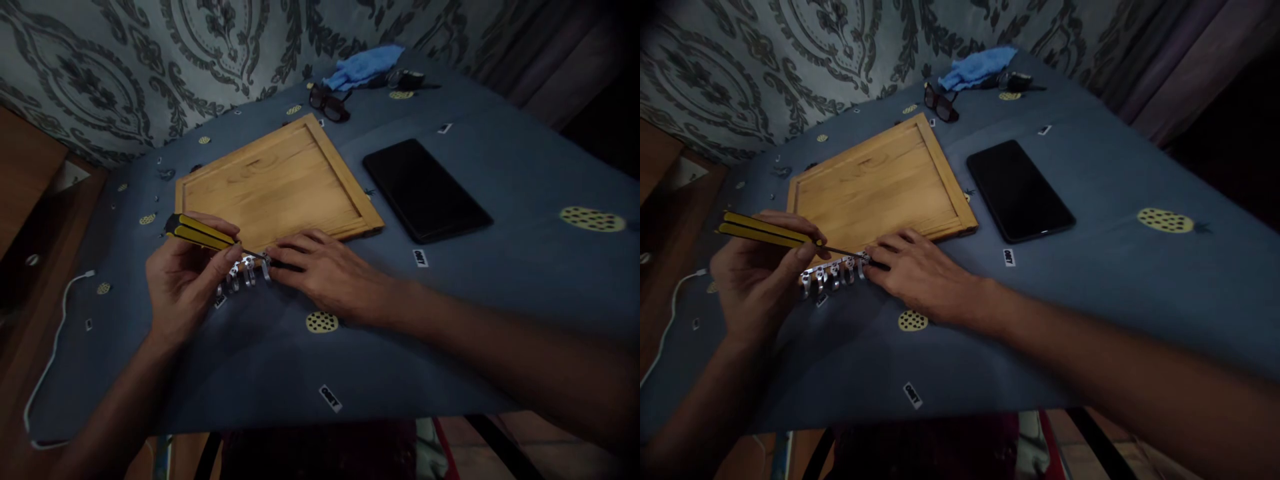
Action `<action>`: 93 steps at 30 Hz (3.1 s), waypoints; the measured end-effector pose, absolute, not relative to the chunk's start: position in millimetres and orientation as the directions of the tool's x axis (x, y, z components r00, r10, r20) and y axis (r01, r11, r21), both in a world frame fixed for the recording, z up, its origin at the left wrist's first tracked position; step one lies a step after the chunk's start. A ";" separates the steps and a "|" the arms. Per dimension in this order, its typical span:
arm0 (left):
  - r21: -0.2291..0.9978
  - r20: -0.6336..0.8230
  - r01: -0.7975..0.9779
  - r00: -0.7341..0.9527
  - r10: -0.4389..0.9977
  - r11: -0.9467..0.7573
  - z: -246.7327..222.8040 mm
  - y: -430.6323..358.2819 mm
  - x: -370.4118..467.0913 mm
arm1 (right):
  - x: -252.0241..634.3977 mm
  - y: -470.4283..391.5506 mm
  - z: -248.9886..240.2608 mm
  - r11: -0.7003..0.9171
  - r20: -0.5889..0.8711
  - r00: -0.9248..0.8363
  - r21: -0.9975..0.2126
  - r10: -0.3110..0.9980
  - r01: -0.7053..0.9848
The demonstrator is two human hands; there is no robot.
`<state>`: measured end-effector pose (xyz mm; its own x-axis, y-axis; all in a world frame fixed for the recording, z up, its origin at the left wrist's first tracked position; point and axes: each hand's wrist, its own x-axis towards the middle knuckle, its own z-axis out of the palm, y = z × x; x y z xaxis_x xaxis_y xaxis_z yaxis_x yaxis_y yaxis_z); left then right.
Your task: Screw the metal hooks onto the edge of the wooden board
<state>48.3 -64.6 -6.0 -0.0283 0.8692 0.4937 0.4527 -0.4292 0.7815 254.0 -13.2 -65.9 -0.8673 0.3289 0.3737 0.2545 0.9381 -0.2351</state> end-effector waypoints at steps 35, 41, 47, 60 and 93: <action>0.779 0.497 0.486 -0.093 0.863 -0.397 -8.8 -64.7 45.1 | 254.6 -12.4 -66.7 0.944 0.379 -0.868 -0.211 0.320 0.256; 0.780 0.515 0.459 -0.085 0.853 -0.425 -12.7 -66.6 41.0 | 254.8 -12.8 -65.6 0.942 0.361 -0.875 -0.218 0.322 0.256; 0.777 0.557 0.438 -0.141 0.819 -0.453 -15.0 -67.1 39.8 | 253.9 -12.1 -67.8 0.945 0.381 -0.868 -0.208 0.318 0.254; 0.777 0.541 0.456 -0.128 0.832 -0.434 -15.5 -67.8 40.1 | 255.3 -12.1 -67.3 0.944 0.355 -0.878 -0.202 0.319 0.261; 0.807 0.472 0.406 -0.010 0.881 -0.428 -12.4 -64.0 33.4 | 253.1 -14.3 -73.8 0.957 0.482 -0.829 -0.085 0.284 0.279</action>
